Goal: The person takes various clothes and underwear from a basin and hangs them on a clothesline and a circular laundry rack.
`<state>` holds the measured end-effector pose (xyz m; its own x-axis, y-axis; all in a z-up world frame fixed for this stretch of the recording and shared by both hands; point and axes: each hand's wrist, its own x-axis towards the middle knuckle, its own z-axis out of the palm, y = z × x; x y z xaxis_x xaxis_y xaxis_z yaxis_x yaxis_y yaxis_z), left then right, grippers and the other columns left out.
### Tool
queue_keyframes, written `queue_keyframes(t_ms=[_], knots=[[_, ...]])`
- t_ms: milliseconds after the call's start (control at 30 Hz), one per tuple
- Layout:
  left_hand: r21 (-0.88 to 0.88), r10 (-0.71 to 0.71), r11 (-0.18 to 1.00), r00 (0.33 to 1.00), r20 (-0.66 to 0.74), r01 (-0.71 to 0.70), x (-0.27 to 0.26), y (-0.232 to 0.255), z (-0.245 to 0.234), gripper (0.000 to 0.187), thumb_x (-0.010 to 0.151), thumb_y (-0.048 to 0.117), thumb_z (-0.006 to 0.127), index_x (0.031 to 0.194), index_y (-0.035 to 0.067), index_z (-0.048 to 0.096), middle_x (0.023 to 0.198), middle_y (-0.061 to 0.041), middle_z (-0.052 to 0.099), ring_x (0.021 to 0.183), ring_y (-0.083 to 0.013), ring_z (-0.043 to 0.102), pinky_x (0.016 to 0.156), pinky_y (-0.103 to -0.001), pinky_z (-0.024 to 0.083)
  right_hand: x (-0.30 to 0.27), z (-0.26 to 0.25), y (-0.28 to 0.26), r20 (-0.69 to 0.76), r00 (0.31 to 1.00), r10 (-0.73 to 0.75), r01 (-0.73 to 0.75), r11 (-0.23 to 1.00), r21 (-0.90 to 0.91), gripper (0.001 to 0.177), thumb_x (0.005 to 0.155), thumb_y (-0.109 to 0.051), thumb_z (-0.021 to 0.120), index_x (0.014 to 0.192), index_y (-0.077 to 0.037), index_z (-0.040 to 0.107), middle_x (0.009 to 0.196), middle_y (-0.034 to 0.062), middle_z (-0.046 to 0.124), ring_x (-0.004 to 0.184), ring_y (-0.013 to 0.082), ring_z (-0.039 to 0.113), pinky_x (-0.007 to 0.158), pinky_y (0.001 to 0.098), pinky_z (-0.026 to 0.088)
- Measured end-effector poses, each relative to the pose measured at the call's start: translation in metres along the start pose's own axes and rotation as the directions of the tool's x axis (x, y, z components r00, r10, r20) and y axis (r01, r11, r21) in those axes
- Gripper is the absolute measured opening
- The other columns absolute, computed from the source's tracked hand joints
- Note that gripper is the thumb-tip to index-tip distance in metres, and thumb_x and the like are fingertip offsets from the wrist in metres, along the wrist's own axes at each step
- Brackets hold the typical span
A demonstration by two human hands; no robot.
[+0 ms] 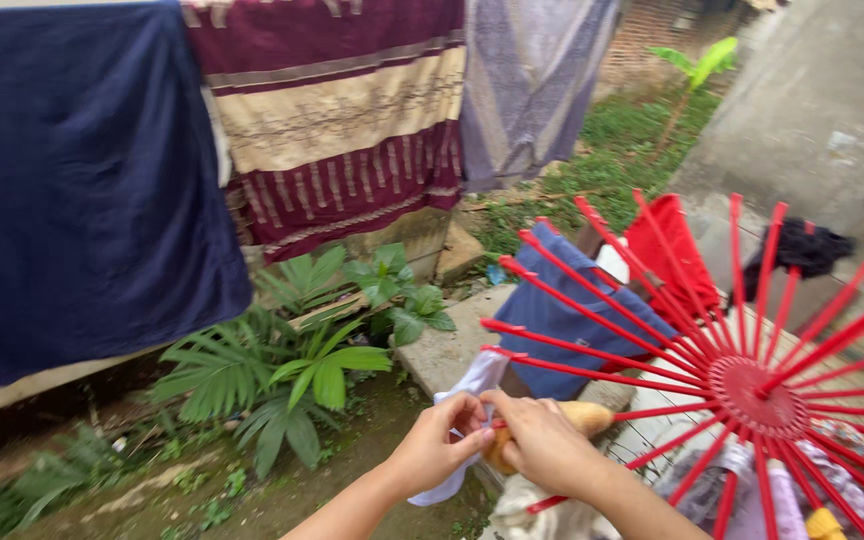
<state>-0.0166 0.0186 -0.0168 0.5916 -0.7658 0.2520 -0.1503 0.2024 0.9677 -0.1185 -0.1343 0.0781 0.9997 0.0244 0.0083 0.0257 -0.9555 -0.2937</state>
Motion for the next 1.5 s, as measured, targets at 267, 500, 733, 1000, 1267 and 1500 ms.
queue_keyframes(t_ms=[267, 500, 733, 1000, 1267, 1500], knots=[[0.184, -0.040, 0.981, 0.997, -0.068, 0.051, -0.113, -0.003, -0.084, 0.027, 0.093, 0.021, 0.070, 0.114, 0.007, 0.063, 0.092, -0.001, 0.067, 0.082, -0.0094, 0.063, 0.075, -0.029, 0.054, 0.033, 0.030, -0.074, 0.087, 0.983, -0.161, 0.182, 0.901, -0.393, 0.076, 0.076, -0.015, 0.071, 0.148, -0.018, 0.044, 0.134, 0.0158, 0.060, 0.126, 0.0312, 0.053, 0.106, 0.0480, 0.035], [0.169, -0.174, 0.954, 0.917, -0.359, 0.247, -0.312, 0.017, -0.218, 0.028, 0.092, 0.019, 0.068, 0.117, 0.007, 0.062, 0.096, -0.001, 0.067, 0.086, -0.0103, 0.064, 0.079, -0.030, 0.054, 0.091, 0.137, -0.260, 0.264, 0.884, -0.385, 0.437, 0.881, -0.182, 0.073, 0.084, -0.026, 0.074, 0.149, -0.021, 0.043, 0.141, 0.0102, 0.060, 0.128, 0.0289, 0.053, 0.109, 0.0451, 0.037], [-0.124, -0.356, 0.905, 0.567, -0.743, 0.406, -0.532, -0.017, -0.331, 0.029, 0.089, 0.016, 0.066, 0.117, 0.010, 0.063, 0.096, 0.001, 0.067, 0.083, -0.0097, 0.066, 0.076, -0.028, 0.054, 0.102, 0.251, -0.481, 0.408, 0.706, -0.578, 0.540, 0.813, 0.218, 0.066, 0.084, -0.023, 0.074, 0.146, -0.018, 0.051, 0.130, 0.0083, 0.068, 0.115, 0.0236, 0.067, 0.099, 0.0360, 0.053], [-0.380, -0.405, 0.746, -0.082, -0.911, 0.547, -0.765, -0.146, -0.385, 0.034, 0.084, 0.019, 0.072, 0.116, 0.009, 0.068, 0.106, -0.007, 0.073, 0.099, -0.0192, 0.070, 0.087, -0.032, 0.054, 0.106, 0.337, -0.616, 0.577, 0.471, -0.667, 0.572, 0.729, 0.376, 0.060, 0.088, -0.022, 0.073, 0.144, -0.014, 0.052, 0.125, 0.0100, 0.067, 0.114, 0.0230, 0.066, 0.098, 0.0374, 0.052], [-0.554, -0.409, 0.504, -0.383, -0.829, 0.662, -0.850, -0.170, -0.395, 0.046, 0.082, 0.023, 0.074, 0.126, 0.012, 0.064, 0.122, -0.017, 0.071, 0.116, -0.0332, 0.067, 0.101, -0.041, 0.052, 0.145, 0.398, -0.665, 0.633, 0.356, -0.687, 0.561, 0.700, 0.443, 0.050, 0.087, -0.018, 0.072, 0.135, -0.008, 0.059, 0.117, 0.0119, 0.073, 0.104, 0.0221, 0.072, 0.095, 0.0348, 0.056], [-0.556, -0.377, 0.590, -0.408, -0.831, 0.586, -0.862, -0.189, -0.451, 0.046, 0.075, 0.028, 0.077, 0.116, 0.013, 0.065, 0.109, -0.013, 0.069, 0.109, -0.0277, 0.066, 0.096, -0.037, 0.052, 0.208, 0.465, -0.674, 0.762, 0.176, -0.624, 0.463, 0.735, 0.495, 0.047, 0.095, -0.020, 0.068, 0.138, -0.006, 0.056, 0.112, 0.0105, 0.070, 0.103, 0.0188, 0.070, 0.093, 0.0330, 0.055]])
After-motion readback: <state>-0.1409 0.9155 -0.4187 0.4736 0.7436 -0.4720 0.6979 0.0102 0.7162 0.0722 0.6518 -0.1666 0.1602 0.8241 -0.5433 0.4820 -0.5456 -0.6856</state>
